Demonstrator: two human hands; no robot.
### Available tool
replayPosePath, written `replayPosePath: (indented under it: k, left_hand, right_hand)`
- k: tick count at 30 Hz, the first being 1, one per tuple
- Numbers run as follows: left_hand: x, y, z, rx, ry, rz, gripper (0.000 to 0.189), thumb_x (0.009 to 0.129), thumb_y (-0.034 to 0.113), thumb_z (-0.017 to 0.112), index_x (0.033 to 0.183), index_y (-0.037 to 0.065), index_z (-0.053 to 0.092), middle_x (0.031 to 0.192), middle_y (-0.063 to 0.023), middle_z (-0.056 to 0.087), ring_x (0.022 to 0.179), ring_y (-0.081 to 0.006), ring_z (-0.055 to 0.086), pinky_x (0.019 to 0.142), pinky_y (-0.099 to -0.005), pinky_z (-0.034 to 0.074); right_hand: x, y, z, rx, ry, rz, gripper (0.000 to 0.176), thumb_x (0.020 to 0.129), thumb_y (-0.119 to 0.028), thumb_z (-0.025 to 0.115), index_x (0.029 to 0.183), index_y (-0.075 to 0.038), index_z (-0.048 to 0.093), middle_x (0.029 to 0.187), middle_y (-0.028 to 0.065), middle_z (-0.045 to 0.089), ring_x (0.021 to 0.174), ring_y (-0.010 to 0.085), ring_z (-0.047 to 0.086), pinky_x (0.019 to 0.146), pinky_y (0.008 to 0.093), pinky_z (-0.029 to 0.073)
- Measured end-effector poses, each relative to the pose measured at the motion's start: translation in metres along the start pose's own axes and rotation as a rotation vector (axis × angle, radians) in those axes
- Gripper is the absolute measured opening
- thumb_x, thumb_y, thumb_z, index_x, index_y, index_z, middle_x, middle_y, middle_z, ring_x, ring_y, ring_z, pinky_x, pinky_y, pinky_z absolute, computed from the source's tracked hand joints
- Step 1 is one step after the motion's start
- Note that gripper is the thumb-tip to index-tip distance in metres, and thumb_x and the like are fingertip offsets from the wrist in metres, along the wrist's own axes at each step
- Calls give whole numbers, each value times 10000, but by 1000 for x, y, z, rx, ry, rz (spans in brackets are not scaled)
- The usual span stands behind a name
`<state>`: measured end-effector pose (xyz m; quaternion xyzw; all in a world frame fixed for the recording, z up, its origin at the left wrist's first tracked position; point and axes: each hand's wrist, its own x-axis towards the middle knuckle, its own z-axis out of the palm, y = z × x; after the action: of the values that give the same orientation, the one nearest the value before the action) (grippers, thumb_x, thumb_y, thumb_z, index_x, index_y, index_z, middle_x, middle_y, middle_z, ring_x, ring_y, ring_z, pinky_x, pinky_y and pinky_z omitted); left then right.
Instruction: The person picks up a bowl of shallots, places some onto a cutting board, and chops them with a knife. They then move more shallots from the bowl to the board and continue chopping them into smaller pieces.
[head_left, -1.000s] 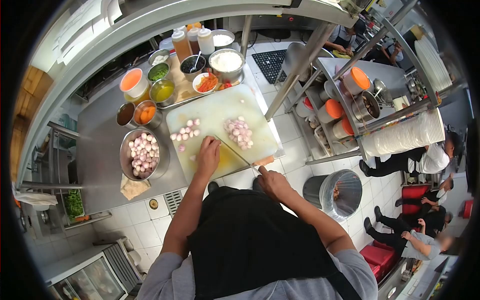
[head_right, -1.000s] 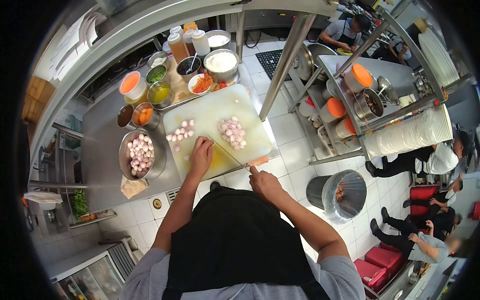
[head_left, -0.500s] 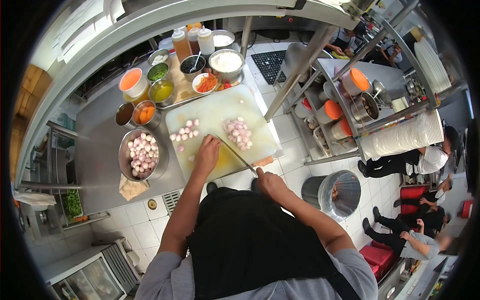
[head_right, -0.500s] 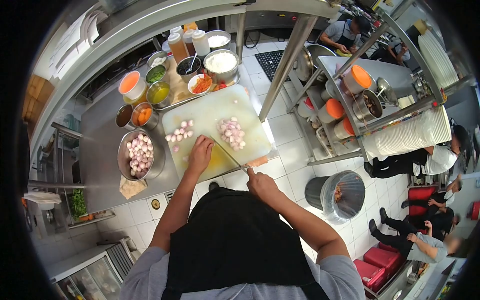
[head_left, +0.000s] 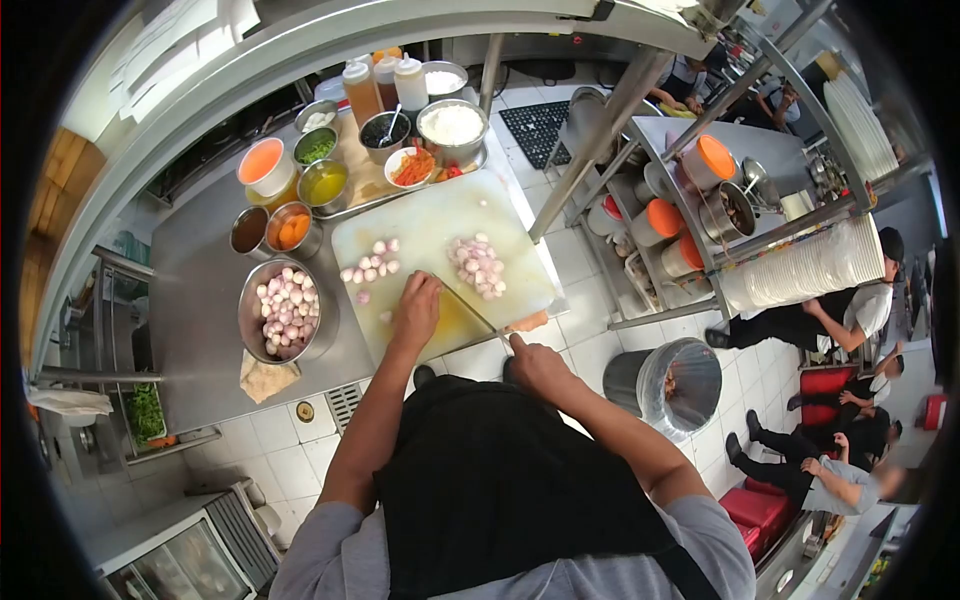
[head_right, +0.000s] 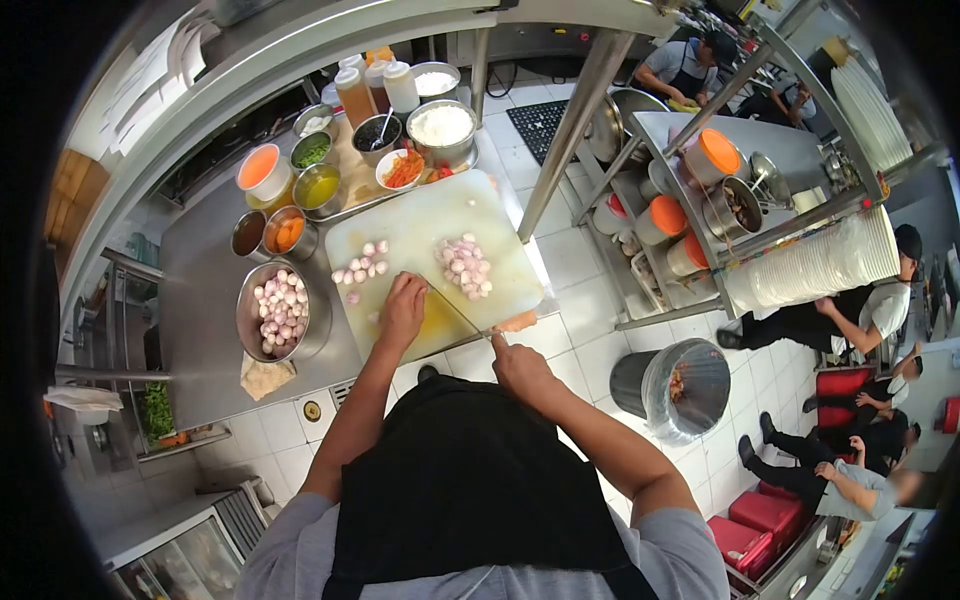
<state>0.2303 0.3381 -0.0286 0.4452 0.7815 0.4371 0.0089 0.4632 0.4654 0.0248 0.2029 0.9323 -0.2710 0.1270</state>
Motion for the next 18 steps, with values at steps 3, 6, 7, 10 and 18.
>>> replayPosePath:
  k: [3, 6, 7, 10, 18]
  left_hand:
    - [-1, -1, -1, -26, -19, 3, 93, 921, -1, 583, 1004, -21, 620, 981, -155, 562, 970, -352, 582, 832, -435, 487]
    - [-3, -2, 2, -9, -6, 17, 102, 925, 3, 578, 1013, -15, 624, 983, -155, 563, 976, -351, 583, 839, -432, 489]
    - [-3, -2, 2, -8, -3, 14, 105, 926, 4, 576, 1016, -15, 626, 986, -155, 564, 980, -352, 583, 844, -432, 490]
    - [-2, -5, 0, 7, -4, -4, 104, 926, 4, 574, 1013, -17, 626, 990, -155, 566, 985, -354, 582, 848, -434, 491]
    - [5, -1, -1, -13, 42, 61, 66, 926, 30, 598, 977, -10, 608, 988, -158, 581, 926, -362, 608, 799, -429, 493]
  right_hand:
    - [-4, -8, -9, 24, -17, 38, 358, 900, -106, 502, 1222, 47, 463, 779, 272, 664, 738, 477, 657, 691, 582, 526]
    - [-2, -1, 2, 27, 0, 11, 363, 902, -111, 502, 1229, 42, 464, 780, 275, 665, 747, 479, 658, 695, 590, 522]
    - [-3, -2, -1, 23, 2, 11, 363, 902, -111, 502, 1229, 42, 464, 780, 275, 665, 747, 479, 658, 695, 590, 522]
    - [0, -6, -6, 36, -33, 84, 342, 901, -110, 500, 1208, 37, 471, 787, 284, 666, 756, 485, 659, 697, 593, 520]
    - [1, 13, -11, 116, -40, 42, 255, 943, -160, 490, 1122, 21, 484, 811, 303, 670, 785, 509, 653, 728, 600, 513]
